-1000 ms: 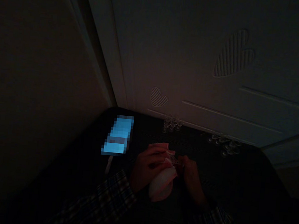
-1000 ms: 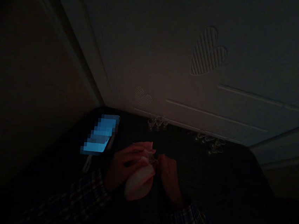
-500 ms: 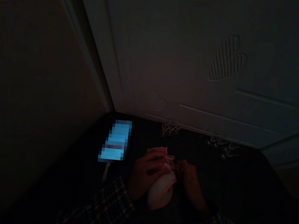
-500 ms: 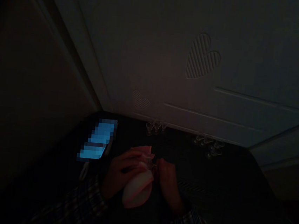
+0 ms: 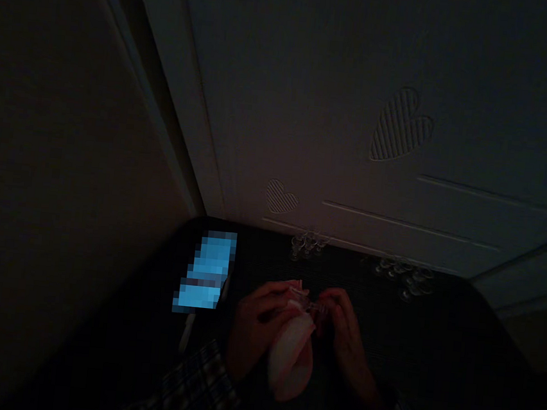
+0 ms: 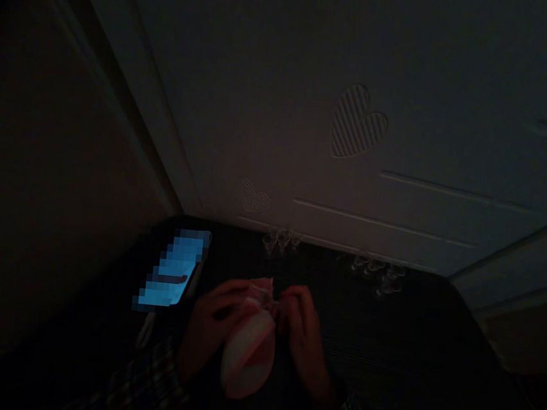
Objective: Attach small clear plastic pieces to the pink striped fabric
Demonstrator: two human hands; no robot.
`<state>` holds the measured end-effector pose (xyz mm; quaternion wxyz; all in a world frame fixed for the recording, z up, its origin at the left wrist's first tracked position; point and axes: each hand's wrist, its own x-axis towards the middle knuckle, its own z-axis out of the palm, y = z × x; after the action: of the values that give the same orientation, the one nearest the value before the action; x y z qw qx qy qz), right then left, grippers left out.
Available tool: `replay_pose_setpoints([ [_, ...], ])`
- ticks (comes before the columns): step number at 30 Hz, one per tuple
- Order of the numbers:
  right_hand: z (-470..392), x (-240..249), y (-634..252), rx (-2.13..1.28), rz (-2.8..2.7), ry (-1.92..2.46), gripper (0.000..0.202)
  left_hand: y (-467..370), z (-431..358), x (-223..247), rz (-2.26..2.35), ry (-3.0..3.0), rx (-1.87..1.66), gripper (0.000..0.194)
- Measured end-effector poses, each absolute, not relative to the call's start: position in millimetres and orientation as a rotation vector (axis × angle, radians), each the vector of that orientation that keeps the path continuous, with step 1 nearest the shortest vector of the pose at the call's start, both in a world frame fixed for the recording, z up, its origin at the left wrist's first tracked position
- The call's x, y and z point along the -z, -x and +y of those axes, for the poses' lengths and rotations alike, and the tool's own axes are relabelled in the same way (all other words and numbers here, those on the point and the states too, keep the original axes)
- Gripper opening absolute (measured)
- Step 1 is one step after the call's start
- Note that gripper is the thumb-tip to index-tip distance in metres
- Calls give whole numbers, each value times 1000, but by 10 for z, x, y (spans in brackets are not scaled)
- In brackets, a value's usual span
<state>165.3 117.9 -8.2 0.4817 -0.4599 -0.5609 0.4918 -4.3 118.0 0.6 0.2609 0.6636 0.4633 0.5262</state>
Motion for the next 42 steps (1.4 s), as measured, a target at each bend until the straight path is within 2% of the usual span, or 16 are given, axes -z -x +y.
replay_pose_setpoints([
  [5,1191,61,-1639,-1222,-1394,1097,28,60,1192,-27,1307,-1738,-1422,13],
  [11,1205,64,-1669,-1170,-1476,1138,19,63,1155,-18,1263,-1764,-1360,14],
  [16,1199,72,-1675,-1099,-1525,1236,38,59,1146,43,1229,-1853,-1382,10],
  [18,1192,78,-1677,-1097,-1532,1246,40,56,1145,47,1227,-1861,-1382,10],
  [24,1183,79,-1662,-1115,-1485,1148,21,58,1171,5,1238,-1770,-1387,13],
  [28,1176,85,-1656,-1164,-1454,1114,25,64,1187,-8,1274,-1737,-1363,16],
  [37,1183,67,-1684,-1121,-1531,1141,19,71,1161,16,1288,-1822,-1370,15],
  [42,1175,48,-1670,-1079,-1522,1201,35,59,1139,-2,1253,-1875,-1350,12],
])
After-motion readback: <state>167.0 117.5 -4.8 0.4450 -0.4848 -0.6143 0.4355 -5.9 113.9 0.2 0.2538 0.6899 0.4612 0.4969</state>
